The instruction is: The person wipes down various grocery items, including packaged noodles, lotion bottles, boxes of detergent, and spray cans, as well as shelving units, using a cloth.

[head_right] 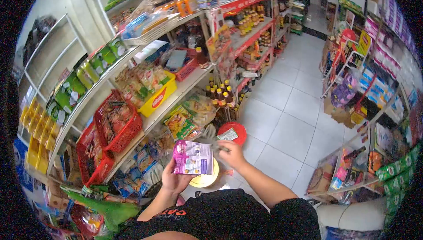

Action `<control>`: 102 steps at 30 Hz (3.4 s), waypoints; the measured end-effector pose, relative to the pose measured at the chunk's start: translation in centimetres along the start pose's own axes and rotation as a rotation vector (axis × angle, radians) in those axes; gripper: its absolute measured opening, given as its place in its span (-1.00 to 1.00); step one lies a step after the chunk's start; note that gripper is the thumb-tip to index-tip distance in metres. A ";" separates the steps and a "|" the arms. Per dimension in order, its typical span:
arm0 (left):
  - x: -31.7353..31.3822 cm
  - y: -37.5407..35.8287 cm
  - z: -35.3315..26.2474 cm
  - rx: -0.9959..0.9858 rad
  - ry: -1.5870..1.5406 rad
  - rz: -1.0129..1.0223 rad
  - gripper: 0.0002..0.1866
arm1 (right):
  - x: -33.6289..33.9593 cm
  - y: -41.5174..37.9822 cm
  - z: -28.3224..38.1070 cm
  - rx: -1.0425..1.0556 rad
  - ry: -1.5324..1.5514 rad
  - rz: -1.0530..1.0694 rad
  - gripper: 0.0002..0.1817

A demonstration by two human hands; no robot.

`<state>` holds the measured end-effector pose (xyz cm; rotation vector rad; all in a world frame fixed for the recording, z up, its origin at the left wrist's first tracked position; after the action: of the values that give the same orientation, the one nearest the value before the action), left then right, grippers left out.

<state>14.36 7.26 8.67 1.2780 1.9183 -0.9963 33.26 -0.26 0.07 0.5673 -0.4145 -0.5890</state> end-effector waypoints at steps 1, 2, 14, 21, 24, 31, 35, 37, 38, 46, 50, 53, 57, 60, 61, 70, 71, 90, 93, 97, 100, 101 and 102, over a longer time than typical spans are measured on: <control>-0.3 0.3 0.4 0.005 -0.007 0.023 -0.45 | 1.7 -1.1 -0.7 -0.168 0.153 -0.104 -0.73; -0.6 0.6 0.7 0.009 -0.018 0.046 -0.45 | 3.4 -2.2 -1.3 -0.334 0.308 -0.205 -0.73; -0.6 4.6 4.7 0.259 0.307 -0.223 -0.49 | 5.2 -7.2 3.3 -0.646 0.530 0.109 -0.73; 1.4 4.6 8.8 -0.137 0.514 -0.351 -0.27 | 2.9 -5.5 5.9 -0.324 0.397 0.057 -0.63; 3.0 5.2 8.9 -0.004 0.218 -0.239 -0.35 | -0.9 -5.0 8.0 0.199 0.123 0.159 -0.62; -2.0 4.2 8.1 -0.105 -0.006 -0.150 -0.38 | -1.9 0.4 8.9 0.113 0.070 0.173 -0.59; 1.5 3.5 4.5 -0.123 -0.095 -0.081 -0.40 | -3.5 -0.8 11.9 0.285 0.040 0.353 -0.55; 2.3 3.0 1.8 -0.154 -0.190 -0.147 -0.40 | -5.0 -0.8 12.1 0.244 0.080 0.352 -0.55; 2.6 2.9 1.4 -0.233 -0.173 -0.134 -0.41 | -5.6 -0.5 12.0 0.227 0.091 0.342 -0.55; 4.5 1.5 3.4 -0.162 -0.222 -0.104 -0.46 | -10.5 2.9 10.3 0.157 0.118 0.223 -0.58; 9.2 -0.2 -2.3 -0.214 -0.173 -0.287 -0.42 | -13.9 2.7 12.2 0.122 0.251 0.410 -0.60; 13.4 -3.8 -8.4 -0.263 -0.151 -0.235 -0.44 | -15.6 3.5 11.2 0.080 0.383 0.522 -0.62; 17.0 -12.5 -18.0 -0.653 -0.247 -0.426 -0.50 | -17.6 4.2 8.1 -0.182 0.403 0.438 -0.66; 21.4 -18.8 -26.3 -0.890 -0.230 -0.784 -0.65 | -19.4 5.0 5.8 -0.349 0.401 0.311 -0.69; 22.7 -20.4 -29.5 -0.986 -0.134 -0.786 -0.64 | -20.2 5.4 5.2 -0.380 0.412 0.281 -0.69; 29.6 -26.7 -40.5 -0.409 0.870 -1.766 -0.55 | -29.0 4.2 0.4 -0.444 0.226 0.679 -0.68; 28.9 -26.7 -39.0 -0.475 0.688 -1.687 -0.56 | -30.0 4.1 1.2 -0.373 0.283 0.650 -0.80; 17.8 -30.9 9.9 -0.959 -0.365 -1.701 -0.74 | -31.9 -3.4 1.3 -0.180 0.438 1.438 -0.69; 14.5 -31.3 12.4 -0.971 -0.370 -1.728 -0.75 | -32.0 -6.3 4.7 -0.091 0.543 1.538 -0.60; 11.9 -32.3 15.7 -1.011 -0.458 -1.765 -0.75 | -32.9 -9.3 6.5 -0.162 0.817 1.635 -0.61; 11.5 -33.7 18.4 -1.062 -0.492 -1.749 -0.75 | -34.2 -10.8 7.1 -0.309 0.912 1.633 -0.62; 11.7 -34.2 19.2 -1.068 -0.507 -1.740 -0.75 | -34.0 -11.3 7.6 -0.449 0.879 1.663 -0.65; 11.5 -34.8 19.8 -1.075 -0.516 -1.732 -0.75 | -34.3 -11.8 8.0 -0.328 0.796 1.690 -0.65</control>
<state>-20.44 -12.76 -2.48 -1.3508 2.1952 -0.5156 -1.60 9.81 -7.84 -0.0299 0.0653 1.1619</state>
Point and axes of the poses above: each hand's wrist, its own y-axis towards the middle knuckle, its own x-axis out of the back of the hand, z = x × y, the point moved 3 cm from there along y, towards the middle knuckle, and after that the axes turned 14 degrees about x, right-handed, at the moved point
